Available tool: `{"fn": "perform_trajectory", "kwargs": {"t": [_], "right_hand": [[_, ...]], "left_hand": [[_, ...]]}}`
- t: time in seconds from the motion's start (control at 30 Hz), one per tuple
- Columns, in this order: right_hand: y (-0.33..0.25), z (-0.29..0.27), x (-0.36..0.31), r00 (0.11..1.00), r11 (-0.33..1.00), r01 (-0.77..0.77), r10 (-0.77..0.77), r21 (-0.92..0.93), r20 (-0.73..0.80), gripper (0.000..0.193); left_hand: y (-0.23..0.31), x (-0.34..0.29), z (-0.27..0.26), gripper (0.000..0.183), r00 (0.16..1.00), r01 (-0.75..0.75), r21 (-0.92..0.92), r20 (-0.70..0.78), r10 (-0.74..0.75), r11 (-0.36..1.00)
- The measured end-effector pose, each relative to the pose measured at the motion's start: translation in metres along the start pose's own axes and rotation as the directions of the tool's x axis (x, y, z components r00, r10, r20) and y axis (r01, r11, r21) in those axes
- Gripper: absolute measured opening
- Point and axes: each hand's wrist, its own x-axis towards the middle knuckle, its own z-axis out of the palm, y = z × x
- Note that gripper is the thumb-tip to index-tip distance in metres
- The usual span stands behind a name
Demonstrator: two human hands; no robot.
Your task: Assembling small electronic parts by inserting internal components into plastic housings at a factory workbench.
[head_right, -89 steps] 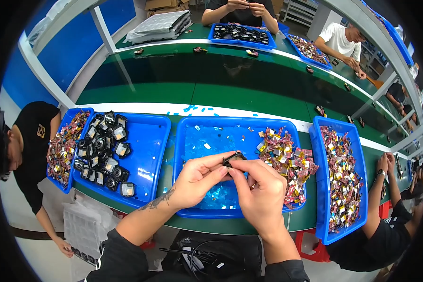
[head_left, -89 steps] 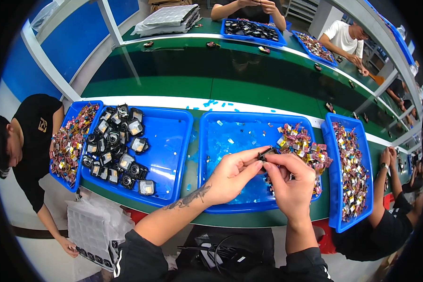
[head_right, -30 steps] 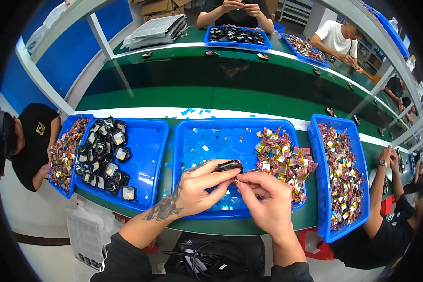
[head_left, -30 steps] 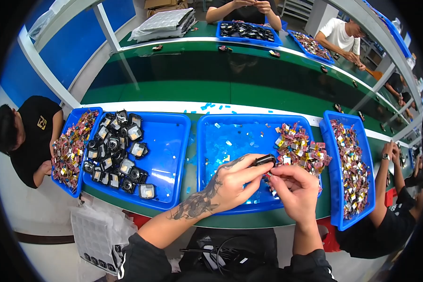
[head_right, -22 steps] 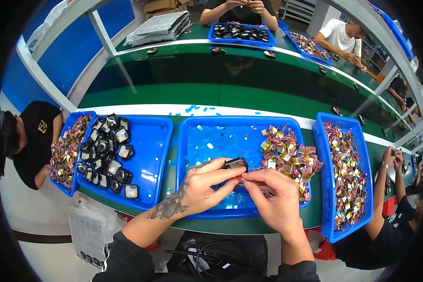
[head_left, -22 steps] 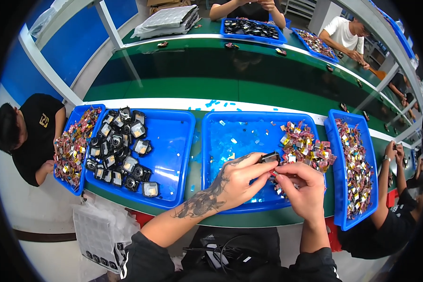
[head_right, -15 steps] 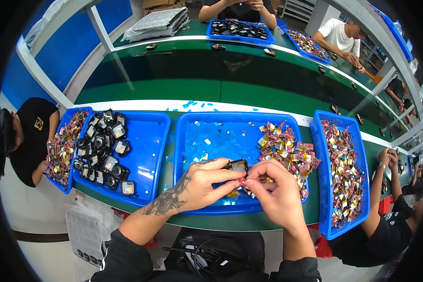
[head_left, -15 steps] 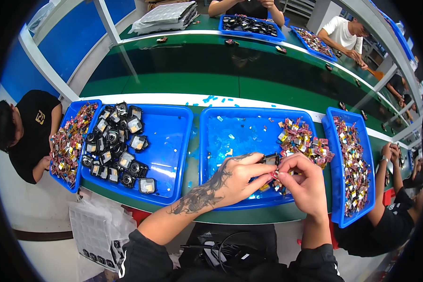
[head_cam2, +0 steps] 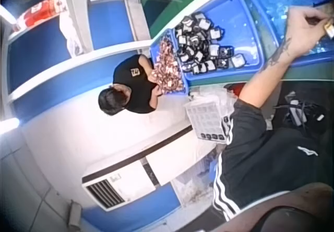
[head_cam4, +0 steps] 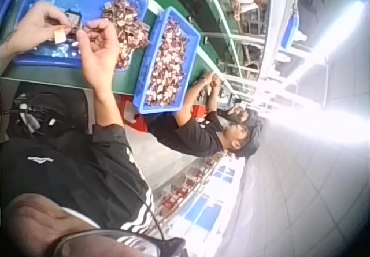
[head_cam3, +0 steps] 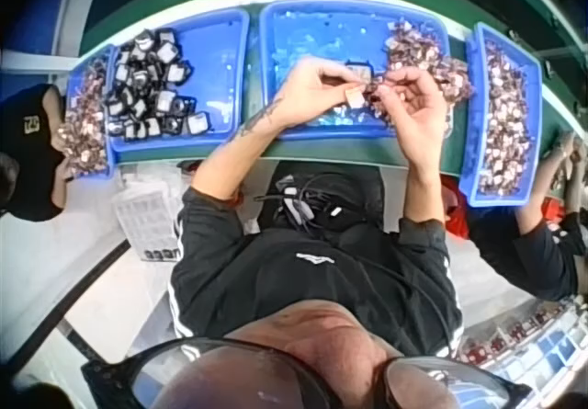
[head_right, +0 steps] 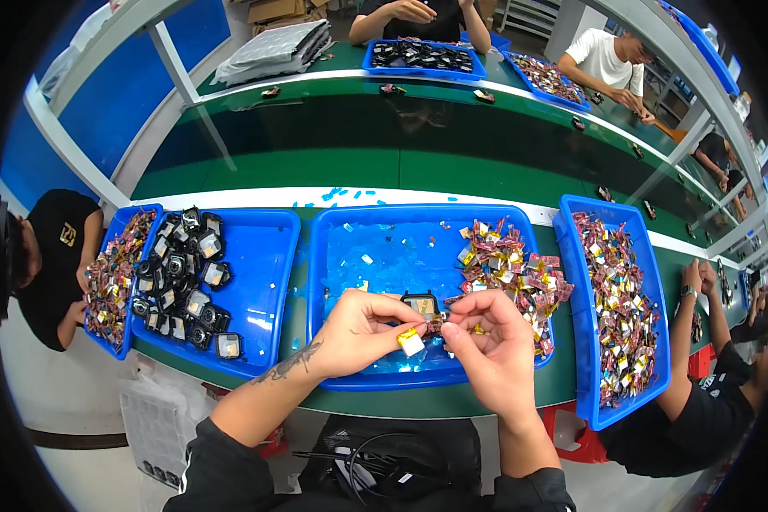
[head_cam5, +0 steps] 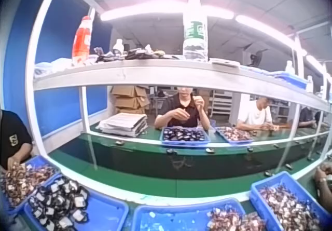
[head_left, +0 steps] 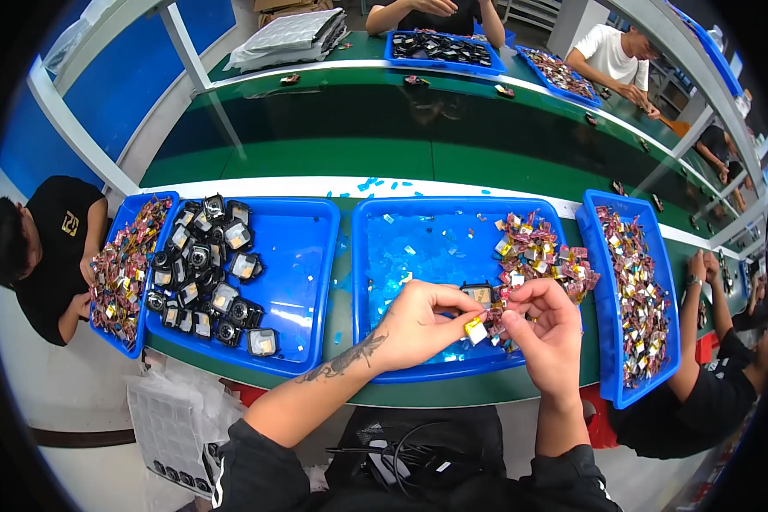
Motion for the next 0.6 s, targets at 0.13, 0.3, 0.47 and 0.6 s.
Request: {"fn": "perform_trajectory", "kwargs": {"t": [0.13, 0.3, 0.47, 0.6], "right_hand": [[0.001, 0.0, 0.003, 0.999, 0.999, -0.038, 0.038, 0.013, -0.035, 0.02], [0.005, -0.005, 0.004, 0.999, 0.989, -0.039, 0.035, 0.139, 0.036, 0.02], [0.008, 0.005, 0.003, 1.0, 0.998, -0.007, 0.008, 0.067, -0.016, 0.026], [0.011, 0.012, 0.003, 0.995, 0.998, 0.052, -0.055, -0.038, -0.085, 0.031]], "left_hand": [[0.0, 0.0, -0.002, 0.016, 1.0, -0.008, -0.003, 0.023, 0.008, 1.0], [-0.001, 0.001, -0.002, 0.016, 0.999, -0.021, 0.044, 0.038, 0.019, 0.999], [-0.002, 0.002, -0.002, 0.015, 1.0, 0.019, 0.067, 0.016, -0.02, 0.998], [-0.001, 0.002, 0.004, 0.024, 1.0, 0.012, -0.023, -0.001, -0.012, 1.0]]}}
